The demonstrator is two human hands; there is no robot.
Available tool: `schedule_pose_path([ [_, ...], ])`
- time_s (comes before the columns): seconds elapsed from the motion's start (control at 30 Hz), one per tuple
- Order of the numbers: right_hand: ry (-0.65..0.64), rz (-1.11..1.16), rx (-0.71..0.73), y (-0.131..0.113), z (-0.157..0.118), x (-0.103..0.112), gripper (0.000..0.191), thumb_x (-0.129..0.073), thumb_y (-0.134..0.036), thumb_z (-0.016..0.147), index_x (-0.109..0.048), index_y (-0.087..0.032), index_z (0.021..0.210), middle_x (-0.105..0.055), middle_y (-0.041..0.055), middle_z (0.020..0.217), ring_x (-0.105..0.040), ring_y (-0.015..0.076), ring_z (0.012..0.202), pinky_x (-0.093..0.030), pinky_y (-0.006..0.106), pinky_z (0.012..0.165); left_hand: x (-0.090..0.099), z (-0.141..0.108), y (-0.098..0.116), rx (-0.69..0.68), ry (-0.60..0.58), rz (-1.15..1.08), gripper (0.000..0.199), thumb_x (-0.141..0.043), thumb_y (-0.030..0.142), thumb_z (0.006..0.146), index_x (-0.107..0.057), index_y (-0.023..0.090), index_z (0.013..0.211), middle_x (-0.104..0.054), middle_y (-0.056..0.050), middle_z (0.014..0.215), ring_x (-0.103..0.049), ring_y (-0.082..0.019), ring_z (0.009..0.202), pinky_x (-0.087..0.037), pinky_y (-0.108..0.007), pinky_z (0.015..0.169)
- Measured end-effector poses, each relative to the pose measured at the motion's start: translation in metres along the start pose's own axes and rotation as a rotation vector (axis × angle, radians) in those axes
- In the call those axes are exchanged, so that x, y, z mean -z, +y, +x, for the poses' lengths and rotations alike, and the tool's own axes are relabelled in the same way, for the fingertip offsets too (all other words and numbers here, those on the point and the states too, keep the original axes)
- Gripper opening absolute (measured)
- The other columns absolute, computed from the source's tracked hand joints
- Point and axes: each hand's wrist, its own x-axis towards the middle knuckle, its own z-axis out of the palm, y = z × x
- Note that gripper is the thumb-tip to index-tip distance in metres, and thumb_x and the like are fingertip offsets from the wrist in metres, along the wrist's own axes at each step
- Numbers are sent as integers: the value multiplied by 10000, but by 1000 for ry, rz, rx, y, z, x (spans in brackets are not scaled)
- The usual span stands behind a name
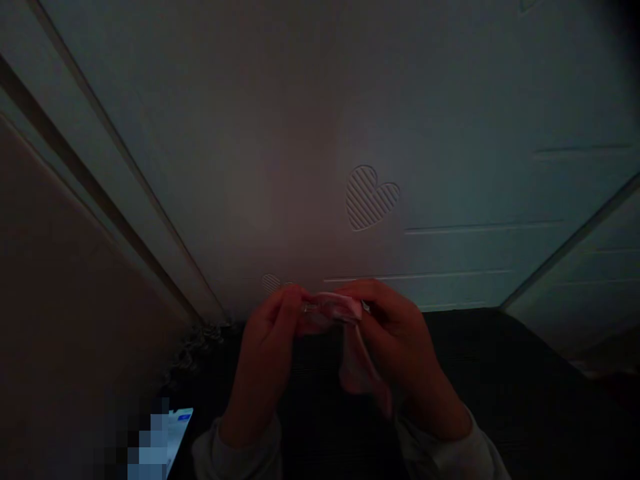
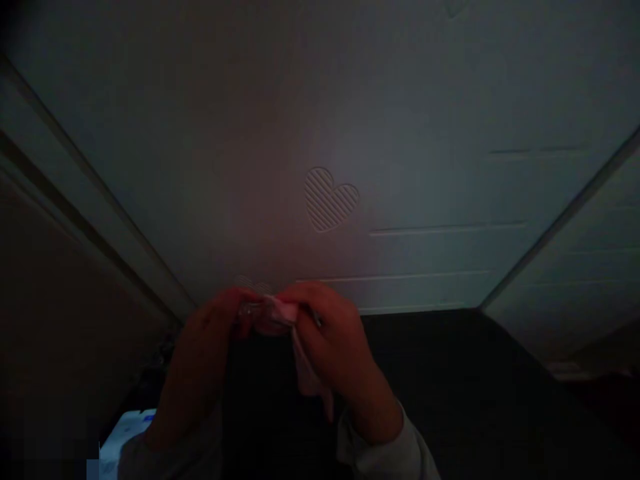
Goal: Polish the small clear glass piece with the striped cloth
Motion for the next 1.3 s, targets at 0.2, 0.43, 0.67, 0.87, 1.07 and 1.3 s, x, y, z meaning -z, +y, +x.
schedule_pose_path([
  [0.2,-22,-36,-171,4,-2,2,85,-613,-215,816,-695,-221,838,-728,23,784,-658,183,729,-493,297,646,2,-1,-8,2,-27,-46,249,-500,388,902,-671,206,900,-576,27,646,-539,-143,602,-394,-231,542],
  [0.43,63,44,-83,4,-1,1,133,-586,-108,762,-626,-235,753,-669,5,764,-627,171,733,-480,285,658,-1,-1,-8,-61,-26,-53,183,-522,333,903,-665,238,967,-687,2,820,-643,-168,777,-471,-242,671],
  [0.67,-7,19,-87,4,0,0,228,-545,-80,766,-690,-242,832,-739,19,850,-672,186,798,-508,318,723,1,1,-6,-98,-17,-34,165,-543,304,879,-668,223,951,-682,5,752,-641,-173,699,-487,-259,656],
  [0.87,-33,-14,-270,2,-1,0,36,-641,-220,789,-671,-210,771,-689,0,690,-610,159,633,-448,266,578,3,0,-9,-113,-17,3,194,-516,320,907,-676,237,979,-661,7,776,-620,-167,747,-453,-250,685],
  [1.07,91,4,-183,5,-1,0,115,-680,-216,757,-571,-223,720,-592,-18,686,-558,158,657,-432,269,604,0,-1,-8,-135,-26,-22,176,-521,295,906,-667,240,989,-674,9,798,-626,-167,752,-452,-250,674],
  [1.3,-12,62,-101,7,-1,0,163,-567,-107,785,-649,-236,841,-700,10,821,-637,177,766,-476,299,688,0,-1,-5,-153,-36,-75,144,-530,262,898,-659,252,962,-702,23,816,-646,-143,754,-468,-226,673],
])
